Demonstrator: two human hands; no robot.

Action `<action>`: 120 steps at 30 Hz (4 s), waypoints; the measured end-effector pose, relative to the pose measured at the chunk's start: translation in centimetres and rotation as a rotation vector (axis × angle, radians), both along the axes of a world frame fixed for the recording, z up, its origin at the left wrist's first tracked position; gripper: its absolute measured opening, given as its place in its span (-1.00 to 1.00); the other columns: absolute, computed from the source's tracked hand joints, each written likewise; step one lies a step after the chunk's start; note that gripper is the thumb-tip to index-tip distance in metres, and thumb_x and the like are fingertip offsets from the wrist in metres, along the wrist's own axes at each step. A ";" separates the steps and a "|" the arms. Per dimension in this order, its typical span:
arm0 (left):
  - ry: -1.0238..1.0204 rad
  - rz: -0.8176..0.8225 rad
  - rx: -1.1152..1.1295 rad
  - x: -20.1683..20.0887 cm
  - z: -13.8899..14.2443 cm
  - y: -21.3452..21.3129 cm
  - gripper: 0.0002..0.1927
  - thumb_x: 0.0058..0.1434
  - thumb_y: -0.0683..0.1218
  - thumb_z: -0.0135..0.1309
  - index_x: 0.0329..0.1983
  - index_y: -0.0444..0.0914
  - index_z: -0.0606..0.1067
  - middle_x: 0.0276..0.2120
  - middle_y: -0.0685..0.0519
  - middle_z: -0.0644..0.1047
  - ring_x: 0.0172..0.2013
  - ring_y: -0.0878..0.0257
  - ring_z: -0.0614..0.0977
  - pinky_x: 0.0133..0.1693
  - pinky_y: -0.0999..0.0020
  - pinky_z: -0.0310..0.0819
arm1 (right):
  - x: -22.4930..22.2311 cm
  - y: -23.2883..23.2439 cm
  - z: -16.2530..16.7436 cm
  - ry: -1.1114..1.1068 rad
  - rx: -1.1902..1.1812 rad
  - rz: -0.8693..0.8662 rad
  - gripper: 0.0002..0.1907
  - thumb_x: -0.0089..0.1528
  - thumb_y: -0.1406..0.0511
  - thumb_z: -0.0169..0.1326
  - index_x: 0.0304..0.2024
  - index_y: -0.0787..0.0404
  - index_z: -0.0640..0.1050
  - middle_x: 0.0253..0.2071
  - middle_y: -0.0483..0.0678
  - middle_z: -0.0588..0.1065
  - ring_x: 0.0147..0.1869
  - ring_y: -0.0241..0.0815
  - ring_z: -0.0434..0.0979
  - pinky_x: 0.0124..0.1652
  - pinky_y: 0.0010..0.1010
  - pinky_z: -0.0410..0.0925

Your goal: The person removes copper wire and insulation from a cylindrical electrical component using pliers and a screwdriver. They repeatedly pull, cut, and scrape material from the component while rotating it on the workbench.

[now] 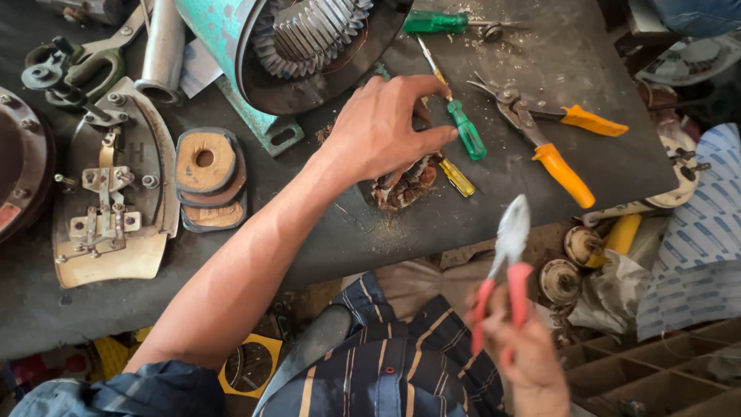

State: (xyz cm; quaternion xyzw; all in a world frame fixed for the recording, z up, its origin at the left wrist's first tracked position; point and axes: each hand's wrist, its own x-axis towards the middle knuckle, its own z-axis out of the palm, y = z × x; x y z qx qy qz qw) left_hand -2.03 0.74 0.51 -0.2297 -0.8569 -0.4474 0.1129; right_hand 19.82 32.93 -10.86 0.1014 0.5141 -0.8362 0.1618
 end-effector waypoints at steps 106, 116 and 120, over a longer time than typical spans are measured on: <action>-0.125 -0.216 0.086 -3.2 -0.6 -0.8 -0.63 0.13 -0.06 0.20 0.01 -0.26 0.58 -0.38 -0.09 0.70 -0.35 0.20 0.76 -0.25 0.32 0.56 | -8.6 -14.6 15.4 0.840 2.271 0.479 -0.71 0.36 0.14 -0.04 -0.22 0.19 0.56 -0.27 0.05 0.42 -0.35 -0.05 0.51 -0.44 -0.24 0.42; -0.189 -0.279 0.140 -3.1 -0.2 -1.2 -0.61 0.14 -0.08 0.19 0.05 -0.25 0.56 -0.37 -0.05 0.71 -0.36 0.35 0.73 -0.27 0.40 0.57 | -12.3 -10.4 13.1 0.120 1.045 0.627 -0.75 0.20 0.25 0.08 -0.10 0.16 0.57 -0.34 -0.07 0.51 -0.32 -0.23 0.51 -0.28 -0.31 0.46; -0.187 -0.273 0.112 -3.1 -0.3 -1.2 -0.61 0.14 -0.09 0.19 0.05 -0.26 0.56 -0.36 -0.04 0.71 -0.37 0.35 0.72 -0.27 0.38 0.55 | -10.8 -11.1 14.0 0.765 1.667 0.545 -0.70 0.18 0.20 0.14 -0.06 0.13 0.62 -0.22 0.04 0.49 -0.15 0.05 0.52 -0.19 -0.06 0.39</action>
